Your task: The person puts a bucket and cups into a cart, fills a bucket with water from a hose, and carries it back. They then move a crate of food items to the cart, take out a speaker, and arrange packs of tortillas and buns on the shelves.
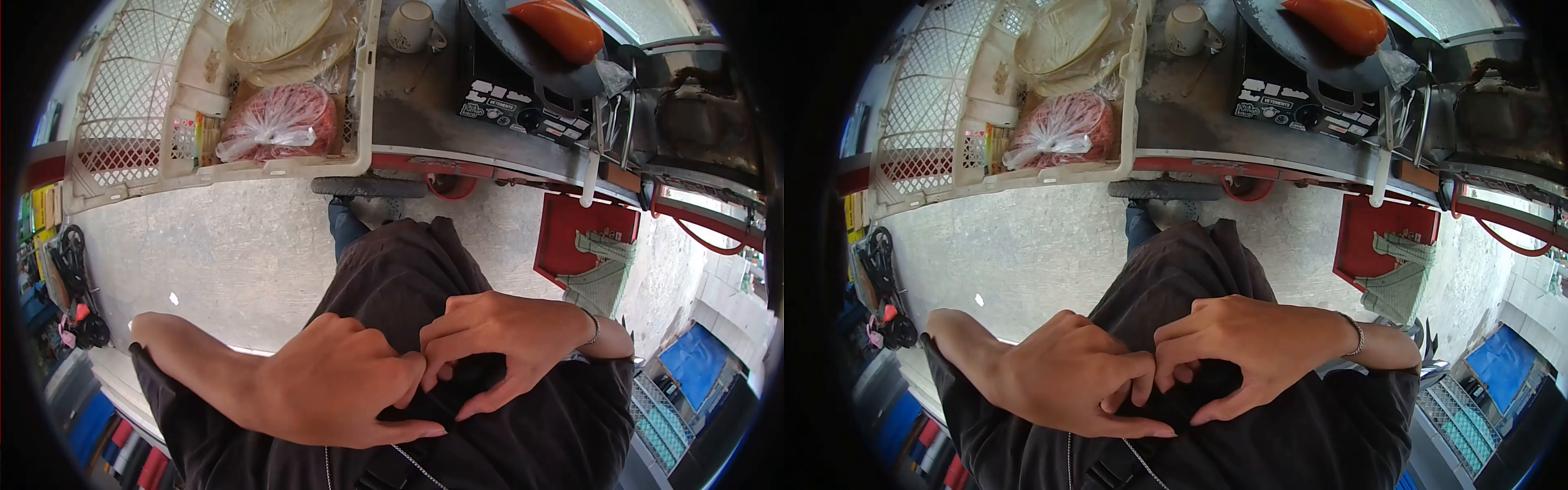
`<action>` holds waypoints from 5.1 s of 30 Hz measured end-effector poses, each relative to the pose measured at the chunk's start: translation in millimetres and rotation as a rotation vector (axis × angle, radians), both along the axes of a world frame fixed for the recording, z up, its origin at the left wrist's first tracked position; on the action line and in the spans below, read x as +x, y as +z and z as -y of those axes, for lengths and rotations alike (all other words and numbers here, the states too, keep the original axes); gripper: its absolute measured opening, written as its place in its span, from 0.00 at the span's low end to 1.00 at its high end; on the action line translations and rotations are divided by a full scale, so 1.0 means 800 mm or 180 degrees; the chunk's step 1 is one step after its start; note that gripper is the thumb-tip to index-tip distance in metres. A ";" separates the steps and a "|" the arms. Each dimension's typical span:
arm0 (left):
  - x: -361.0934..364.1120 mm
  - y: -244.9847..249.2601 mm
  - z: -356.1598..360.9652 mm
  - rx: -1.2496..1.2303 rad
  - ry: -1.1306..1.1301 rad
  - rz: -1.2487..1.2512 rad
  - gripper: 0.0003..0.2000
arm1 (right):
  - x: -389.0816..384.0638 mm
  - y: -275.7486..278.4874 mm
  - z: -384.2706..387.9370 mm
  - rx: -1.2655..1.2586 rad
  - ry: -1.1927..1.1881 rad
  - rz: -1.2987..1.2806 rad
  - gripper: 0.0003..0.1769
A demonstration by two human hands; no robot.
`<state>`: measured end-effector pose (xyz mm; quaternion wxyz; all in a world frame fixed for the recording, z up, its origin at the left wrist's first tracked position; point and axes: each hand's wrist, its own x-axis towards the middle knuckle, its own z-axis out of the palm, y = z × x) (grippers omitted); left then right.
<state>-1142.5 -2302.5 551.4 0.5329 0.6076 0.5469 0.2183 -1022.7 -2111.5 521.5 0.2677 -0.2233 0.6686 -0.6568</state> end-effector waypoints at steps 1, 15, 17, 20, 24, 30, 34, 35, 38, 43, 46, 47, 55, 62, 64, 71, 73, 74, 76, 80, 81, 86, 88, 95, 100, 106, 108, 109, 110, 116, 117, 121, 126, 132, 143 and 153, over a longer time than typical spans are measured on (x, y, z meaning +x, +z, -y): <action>0.002 0.003 -0.001 0.0018 0.0215 0.0098 0.22 | 0.004 0.001 -0.001 0.0016 -0.0005 0.0020 0.16; 0.010 0.030 -0.027 0.0122 0.0217 -0.0247 0.23 | 0.020 0.012 -0.015 0.0098 -0.0706 -0.0210 0.20; 0.013 0.035 -0.030 0.0498 0.0354 -0.0451 0.24 | 0.021 0.016 -0.016 0.0090 -0.0739 -0.0144 0.19; 0.018 0.033 -0.041 0.0470 0.0105 -0.0532 0.24 | 0.023 0.018 -0.020 0.0021 -0.0753 -0.0028 0.19; 0.017 0.030 -0.051 0.0438 -0.0174 -0.0576 0.24 | 0.031 0.017 -0.022 -0.0005 -0.0911 -0.0038 0.19; 0.012 0.023 -0.059 0.0417 -0.0167 -0.0323 0.24 | 0.041 0.018 -0.028 0.0063 -0.1006 0.0159 0.19; 0.010 0.020 -0.059 0.0231 0.0038 0.0112 0.19 | 0.045 0.024 -0.031 0.0050 -0.1105 0.0205 0.18; 0.008 0.021 -0.058 0.0041 0.0148 0.0398 0.17 | 0.047 0.026 -0.030 0.0034 -0.1170 0.0199 0.18; 0.013 0.029 -0.048 0.0134 0.0320 0.0134 0.15 | 0.051 0.031 -0.027 0.0136 -0.1283 0.0150 0.18; 0.020 0.055 -0.052 0.0500 0.0170 -0.0663 0.14 | 0.056 0.049 -0.020 0.0430 -0.1442 -0.0008 0.19; 0.022 0.057 -0.050 0.0478 0.0133 -0.0800 0.14 | 0.060 0.049 -0.018 0.0472 -0.1424 0.0006 0.19; 0.022 0.058 -0.049 0.0482 0.0120 -0.0779 0.14 | 0.062 0.048 -0.018 0.0469 -0.1430 -0.0004 0.19; 0.019 0.040 -0.050 -0.0684 0.0048 0.0533 0.10 | 0.072 0.039 -0.014 0.0365 -0.1499 -0.0250 0.19; 0.026 0.033 -0.033 -0.1507 0.0574 0.1436 0.08 | 0.074 0.032 0.002 0.0318 -0.1340 -0.0124 0.19; 0.025 0.034 -0.027 -0.1483 0.0616 0.1344 0.08 | 0.072 0.031 0.006 0.0331 -0.1294 -0.0106 0.19; 0.023 0.018 -0.006 -0.1292 0.0701 0.1637 0.09 | 0.055 0.029 0.010 0.0326 -0.1041 -0.0034 0.19; 0.024 0.015 0.001 -0.1408 0.0899 0.1861 0.08 | 0.055 0.023 0.013 0.0105 -0.1083 0.0113 0.19; 0.024 0.014 0.003 -0.1513 0.1062 0.2080 0.07 | 0.056 0.020 0.016 0.0042 -0.1233 -0.0003 0.19; 0.023 0.012 0.006 -0.1471 0.1149 0.2247 0.07 | 0.056 0.019 0.018 -0.0030 -0.1383 -0.0089 0.18; 0.018 0.002 0.008 -0.1228 0.0844 0.2675 0.06 | 0.056 0.021 0.016 -0.0057 -0.1398 -0.0082 0.18; 0.017 -0.001 0.007 -0.1245 0.0838 0.2686 0.06 | 0.057 0.020 0.017 -0.0168 -0.1411 -0.0004 0.18; 0.015 -0.019 0.003 -0.0925 0.0404 0.3041 0.05 | 0.056 0.012 0.017 -0.0203 -0.1544 -0.0235 0.18; 0.011 -0.020 0.003 -0.0885 0.0336 0.3070 0.05 | 0.055 0.012 0.015 -0.0184 -0.1549 -0.0274 0.18; 0.009 0.004 -0.002 -0.1249 0.0535 0.2365 0.11 | 0.051 0.008 0.018 -0.0098 -0.1532 -0.0201 0.19; 0.011 0.000 -0.001 -0.1186 0.0758 0.2325 0.12 | 0.043 0.011 0.014 0.0084 -0.1528 -0.0410 0.19; 0.002 -0.017 0.002 -0.0952 0.0578 0.2857 0.10 | 0.038 -0.002 0.015 -0.0146 -0.1604 -0.0462 0.19; -0.002 -0.022 0.002 -0.1019 0.0519 0.3011 0.11 | 0.037 -0.005 0.016 -0.0219 -0.1570 -0.0238 0.19; -0.003 -0.024 0.003 -0.1079 0.0533 0.3096 0.11 | 0.037 -0.007 0.017 -0.0208 -0.1559 -0.0226 0.19; -0.004 -0.026 0.004 -0.1139 0.0553 0.3185 0.11 | 0.037 -0.009 0.017 -0.0234 -0.1534 -0.0199 0.18; -0.018 -0.020 -0.002 -0.0830 0.0479 0.2206 0.10 | 0.022 -0.003 0.018 0.0158 -0.1218 -0.0299 0.20; -0.021 -0.018 0.001 -0.0773 0.0544 0.2190 0.10 | 0.017 0.000 0.015 0.0322 -0.1120 -0.0338 0.22; -0.050 -0.011 0.005 0.1105 0.0858 0.1975 0.07 | -0.011 -0.004 0.012 -0.0148 -0.0965 -0.0149 0.22; -0.083 -0.026 0.037 0.2363 -0.0225 0.2367 0.13 | -0.059 -0.006 0.024 -0.0608 -0.0181 0.0118 0.16; -0.120 -0.027 0.076 0.2663 0.0006 0.2067 0.19 | -0.151 0.020 0.049 -0.0173 0.0299 -0.0168 0.14; -0.227 -0.058 0.166 0.2317 -0.0473 0.2009 0.05 | -0.477 -0.203 0.004 -0.0020 -0.4773 0.2271 0.36; -0.335 -0.107 0.164 0.2145 0.0813 0.2264 0.15 | -0.498 -0.243 -0.007 0.0005 -0.4957 0.2092 0.24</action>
